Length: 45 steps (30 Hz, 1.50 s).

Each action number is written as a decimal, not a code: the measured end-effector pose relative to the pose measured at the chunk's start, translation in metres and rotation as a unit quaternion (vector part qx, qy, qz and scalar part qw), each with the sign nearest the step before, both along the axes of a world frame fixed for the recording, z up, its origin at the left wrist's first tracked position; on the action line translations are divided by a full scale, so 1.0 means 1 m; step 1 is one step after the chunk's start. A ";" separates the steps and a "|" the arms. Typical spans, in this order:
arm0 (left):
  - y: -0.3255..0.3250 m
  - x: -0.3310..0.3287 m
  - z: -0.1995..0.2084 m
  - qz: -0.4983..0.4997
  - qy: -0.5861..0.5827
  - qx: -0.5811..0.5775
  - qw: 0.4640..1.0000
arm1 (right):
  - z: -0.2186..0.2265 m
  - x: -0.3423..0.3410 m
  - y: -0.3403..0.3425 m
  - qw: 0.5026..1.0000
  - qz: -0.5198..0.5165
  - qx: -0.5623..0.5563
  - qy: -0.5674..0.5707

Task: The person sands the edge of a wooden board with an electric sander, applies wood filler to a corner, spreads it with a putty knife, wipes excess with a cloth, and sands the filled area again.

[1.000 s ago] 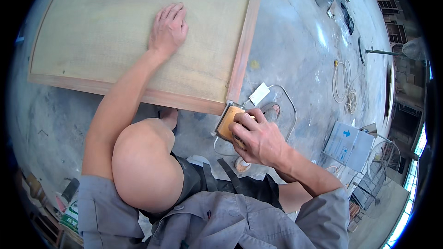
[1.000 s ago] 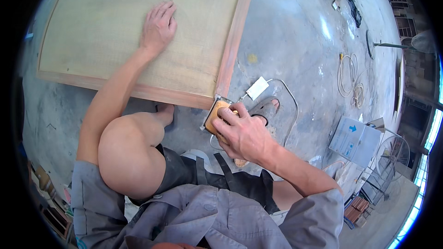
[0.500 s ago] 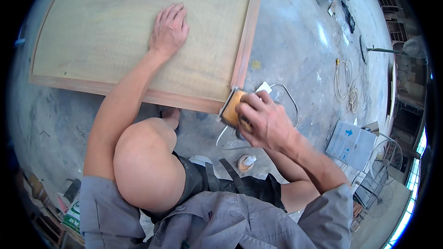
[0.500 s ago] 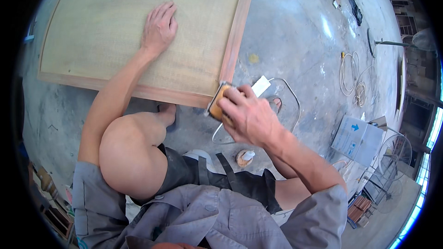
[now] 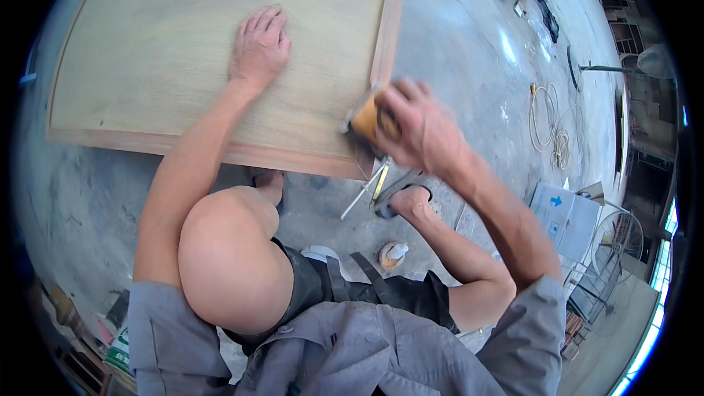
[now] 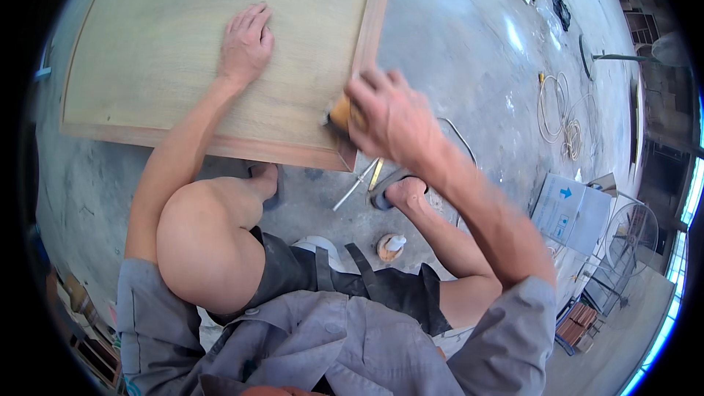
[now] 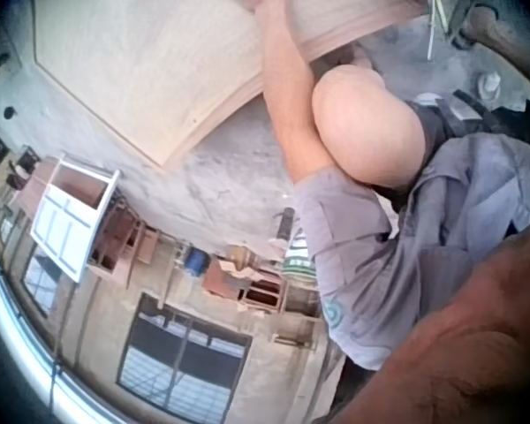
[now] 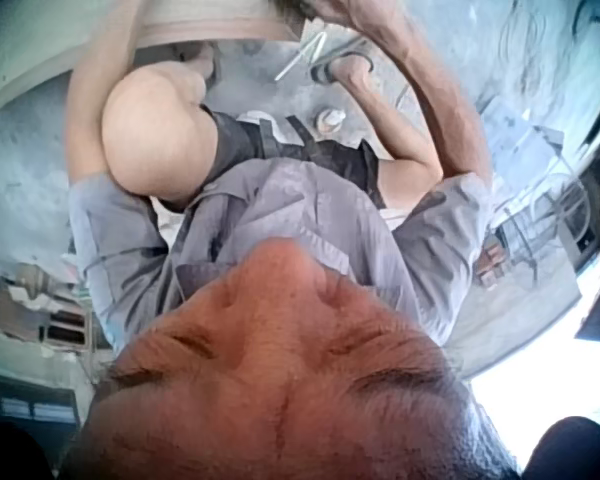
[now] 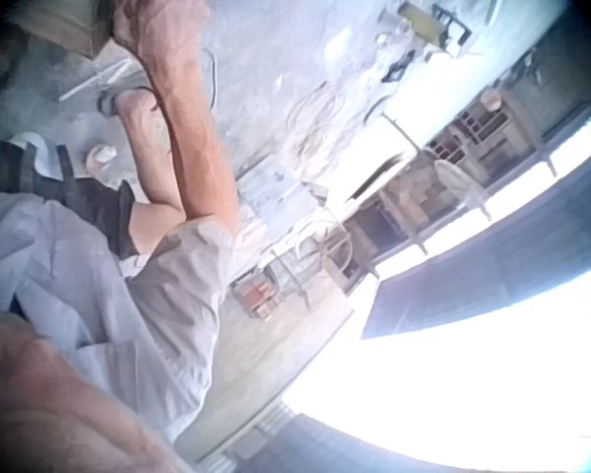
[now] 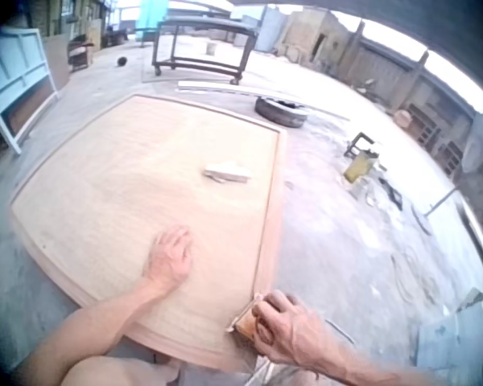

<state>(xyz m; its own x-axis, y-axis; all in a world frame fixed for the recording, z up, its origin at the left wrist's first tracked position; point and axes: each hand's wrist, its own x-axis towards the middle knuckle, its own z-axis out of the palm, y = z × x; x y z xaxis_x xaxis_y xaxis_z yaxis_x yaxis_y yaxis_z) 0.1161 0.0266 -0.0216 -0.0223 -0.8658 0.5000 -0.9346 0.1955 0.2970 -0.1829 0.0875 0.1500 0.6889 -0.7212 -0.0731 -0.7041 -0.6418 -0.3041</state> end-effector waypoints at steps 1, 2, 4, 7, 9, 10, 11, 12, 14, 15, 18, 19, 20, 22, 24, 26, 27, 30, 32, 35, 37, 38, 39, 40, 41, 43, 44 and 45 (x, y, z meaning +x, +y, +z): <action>-0.001 0.000 0.000 -0.003 0.004 -0.002 1.000 | -0.006 0.004 -0.016 0.999 -0.032 -0.017 -0.021; -0.002 -0.001 0.000 -0.003 0.002 -0.003 1.000 | -0.012 0.007 -0.031 0.998 -0.057 -0.035 -0.019; -0.002 -0.003 0.000 -0.005 0.002 -0.003 1.000 | -0.017 0.012 -0.046 0.992 -0.108 -0.069 -0.013; 0.001 0.001 -0.001 -0.007 -0.003 -0.005 1.000 | -0.020 0.016 -0.015 0.989 -0.115 -0.092 -0.025; 0.003 0.001 0.000 -0.002 -0.009 -0.006 1.000 | -0.017 0.015 0.019 0.992 -0.107 -0.060 -0.030; 0.004 0.001 -0.001 -0.002 -0.013 -0.006 1.000 | -0.015 0.017 0.033 0.993 -0.108 -0.048 -0.026; 0.005 0.001 -0.001 -0.001 -0.011 -0.007 1.000 | -0.013 0.018 0.041 0.993 -0.108 -0.035 -0.023; 0.004 0.003 -0.001 0.001 -0.010 -0.008 1.000 | -0.014 0.019 0.036 0.992 -0.113 -0.047 -0.027; 0.000 -0.002 -0.001 -0.006 -0.001 -0.010 1.000 | -0.013 0.017 0.020 0.988 -0.133 -0.078 -0.027; -0.002 -0.004 -0.001 -0.010 0.004 -0.010 1.000 | -0.012 0.015 0.016 0.986 -0.146 -0.081 -0.019; -0.002 -0.002 -0.003 -0.010 0.000 -0.010 1.000 | -0.011 0.008 0.016 0.984 -0.156 -0.086 0.000; -0.001 0.001 -0.003 -0.007 -0.004 -0.011 1.000 | -0.012 0.008 0.027 0.986 -0.150 -0.079 -0.007; 0.000 0.000 -0.001 -0.003 -0.006 -0.011 1.000 | -0.012 0.005 0.039 0.987 -0.144 -0.071 -0.010; 0.003 -0.001 0.001 -0.001 -0.011 -0.010 1.000 | -0.013 0.005 0.051 0.989 -0.134 -0.069 -0.011; -0.001 -0.001 0.001 -0.008 -0.002 -0.014 1.000 | -0.013 0.012 0.040 0.985 -0.146 -0.084 -0.022; -0.001 -0.001 0.001 -0.012 -0.001 -0.015 1.000 | -0.012 0.018 0.026 0.983 -0.155 -0.096 -0.033; 0.000 -0.002 0.000 -0.012 -0.004 -0.013 1.000 | -0.011 0.017 0.030 0.984 -0.152 -0.091 -0.021; 0.001 0.004 -0.002 -0.004 -0.017 -0.009 1.000 | -0.011 0.014 0.049 0.988 -0.133 -0.070 -0.012; 0.001 0.001 -0.001 -0.004 -0.011 -0.006 1.000 | -0.011 0.007 0.063 0.991 -0.124 -0.049 -0.016; 0.002 -0.001 0.001 -0.008 0.002 -0.007 1.000 | -0.012 0.011 0.052 0.989 -0.132 -0.060 -0.019; -0.002 0.000 0.001 -0.012 0.004 -0.019 1.000 | -0.014 0.015 0.030 0.984 -0.152 -0.088 -0.020; -0.002 0.001 -0.001 -0.014 0.002 -0.016 1.000 | -0.014 0.016 0.027 0.983 -0.162 -0.085 -0.014; -0.001 0.001 -0.002 -0.016 0.001 -0.014 1.000 | -0.013 0.014 0.033 0.985 -0.156 -0.076 -0.013; -0.003 0.003 -0.005 -0.014 -0.002 -0.013 1.000 | -0.013 0.013 0.042 0.987 -0.146 -0.069 -0.014; -0.004 0.004 -0.004 -0.011 -0.010 -0.010 1.000 | -0.013 0.011 0.052 0.989 -0.135 -0.063 -0.016; -0.001 0.000 -0.004 -0.007 -0.021 -0.007 1.000 | -0.006 0.008 0.079 0.990 -0.137 -0.018 0.004; -0.001 -0.001 -0.003 -0.006 -0.018 -0.009 1.000 | -0.004 0.008 0.085 0.992 -0.125 -0.017 0.011; -0.001 -0.002 -0.002 -0.004 -0.016 -0.010 1.000 | -0.003 0.007 0.085 0.993 -0.112 -0.015 0.018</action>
<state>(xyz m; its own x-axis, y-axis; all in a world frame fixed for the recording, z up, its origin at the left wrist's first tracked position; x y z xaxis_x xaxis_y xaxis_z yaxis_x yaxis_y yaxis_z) 0.1141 0.0255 -0.0240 -0.0453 -0.8558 0.5154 -0.9422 0.2081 0.2627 -0.1759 0.1726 0.1467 0.5077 -0.8587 -0.0698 -0.8405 -0.4758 -0.2591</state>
